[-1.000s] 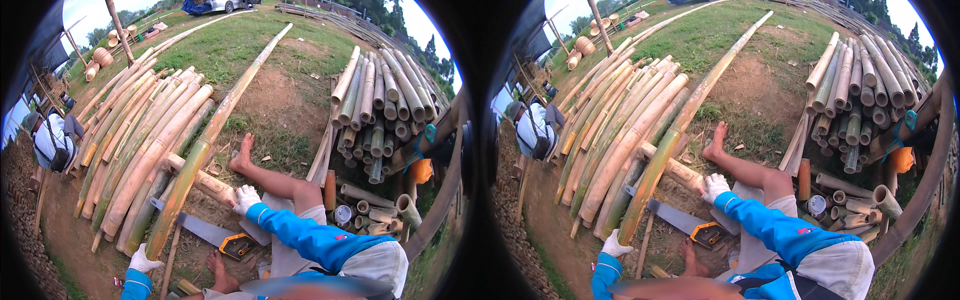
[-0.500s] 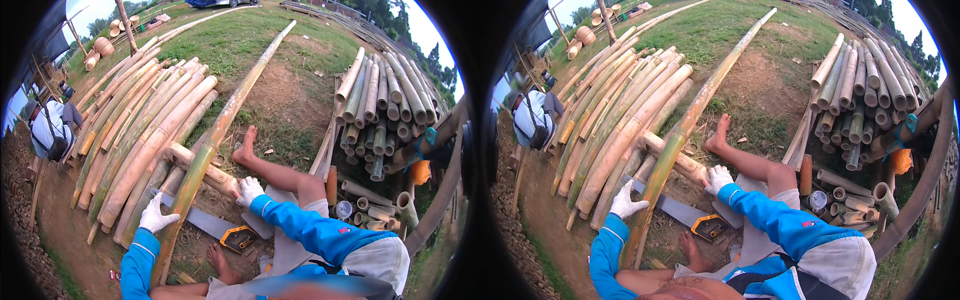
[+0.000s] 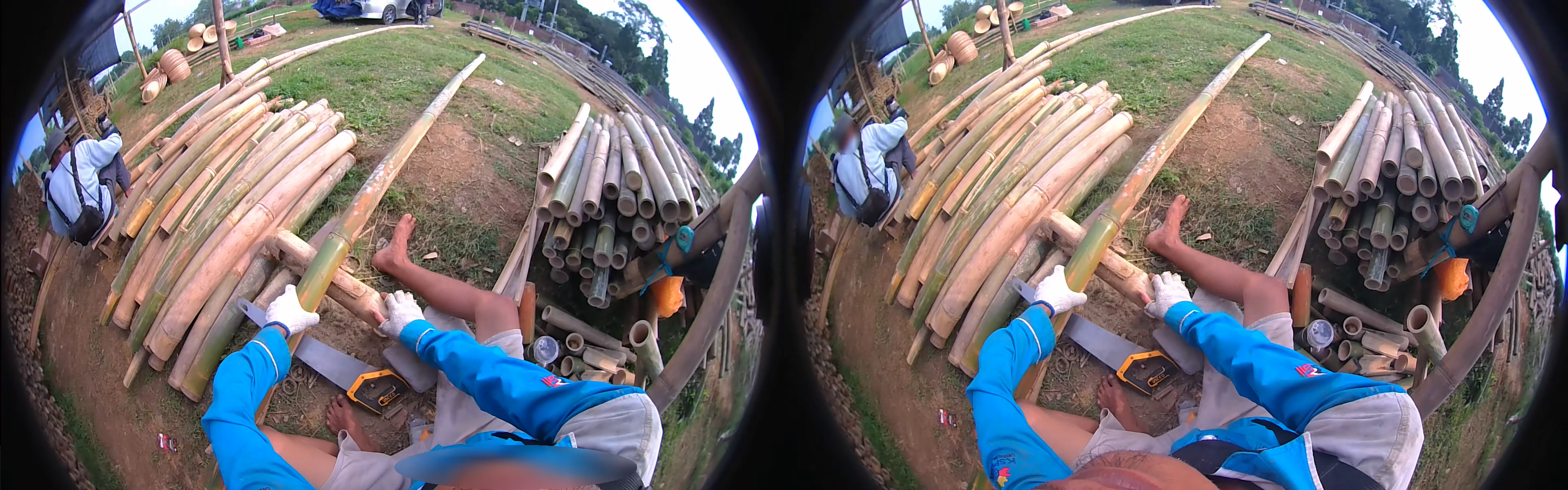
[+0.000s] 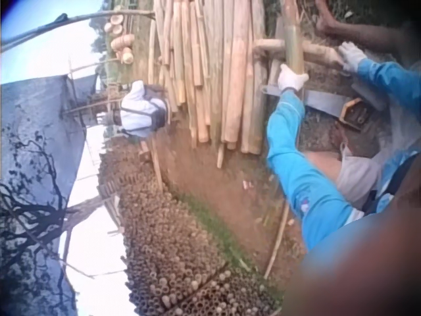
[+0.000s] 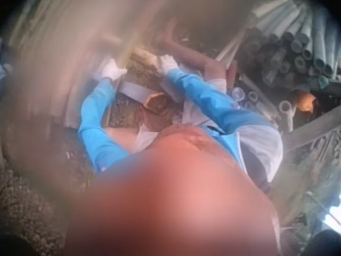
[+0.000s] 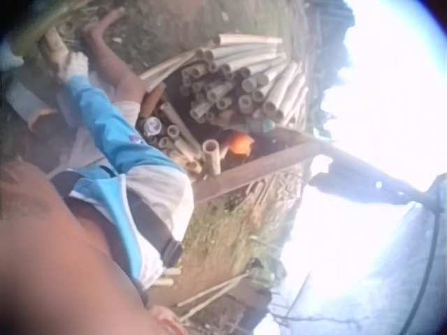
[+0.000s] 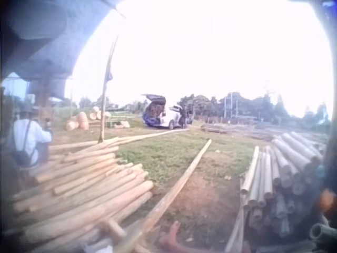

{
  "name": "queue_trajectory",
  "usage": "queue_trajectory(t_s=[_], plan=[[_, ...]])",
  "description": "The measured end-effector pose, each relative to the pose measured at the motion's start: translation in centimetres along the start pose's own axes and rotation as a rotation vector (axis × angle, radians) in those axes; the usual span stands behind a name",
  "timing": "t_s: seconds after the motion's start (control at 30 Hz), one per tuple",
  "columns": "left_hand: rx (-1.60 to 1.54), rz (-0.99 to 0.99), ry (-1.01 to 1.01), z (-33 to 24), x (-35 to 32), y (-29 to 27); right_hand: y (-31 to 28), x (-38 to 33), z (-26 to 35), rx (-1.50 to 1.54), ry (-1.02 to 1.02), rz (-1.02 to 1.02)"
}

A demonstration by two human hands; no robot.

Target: The person sits on the ground and uses a hand saw to cut a long bamboo pole into shorter sections. The person repeatedly positions the saw, cuts through the bamboo, and sets the cut pieces aside. The cut pieces are placed in a pile nearby.

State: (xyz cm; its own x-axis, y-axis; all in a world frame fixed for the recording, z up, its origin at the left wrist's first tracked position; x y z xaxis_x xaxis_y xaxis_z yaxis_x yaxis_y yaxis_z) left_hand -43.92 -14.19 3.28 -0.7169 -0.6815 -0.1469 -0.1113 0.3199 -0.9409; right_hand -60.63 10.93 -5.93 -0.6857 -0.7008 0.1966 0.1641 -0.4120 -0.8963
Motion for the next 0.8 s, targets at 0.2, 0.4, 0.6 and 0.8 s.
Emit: queue_trajectory(t_s=[0.2, 0.4, 0.6, 0.8], plan=[[0.007, -0.017, -0.036, 2.5, -3.9, -2.8, 0.0, -0.1, -0.2, 0.036, 0.026, 0.012], [0.088, -0.016, -0.079, 8.7, -11.2, -5.1, 0.0, -0.1, -0.7, 0.059, 0.03, 0.029], [0.02, 0.061, -0.161, 16.4, -20.7, -6.2, -0.1, -0.2, -1.0, 0.154, 0.002, -0.028], [0.015, 0.516, -0.389, 22.8, -26.0, -3.9, 0.3, -0.2, -1.2, 0.159, -0.014, -0.015]])
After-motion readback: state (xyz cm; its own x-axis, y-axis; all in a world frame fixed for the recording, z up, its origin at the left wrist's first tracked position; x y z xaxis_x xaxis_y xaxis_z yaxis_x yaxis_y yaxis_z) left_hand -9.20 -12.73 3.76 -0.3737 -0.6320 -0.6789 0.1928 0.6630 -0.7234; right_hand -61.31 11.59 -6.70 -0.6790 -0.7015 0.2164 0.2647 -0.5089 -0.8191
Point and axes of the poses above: each hand's wrist, its own x-axis towards the middle knuckle, its own y-axis out of the palm, z = x × y, the point moved 5 cm from there along x, towards the middle knuckle, and after that the axes turned 9 degrees about -z, right-handed, at the moved point
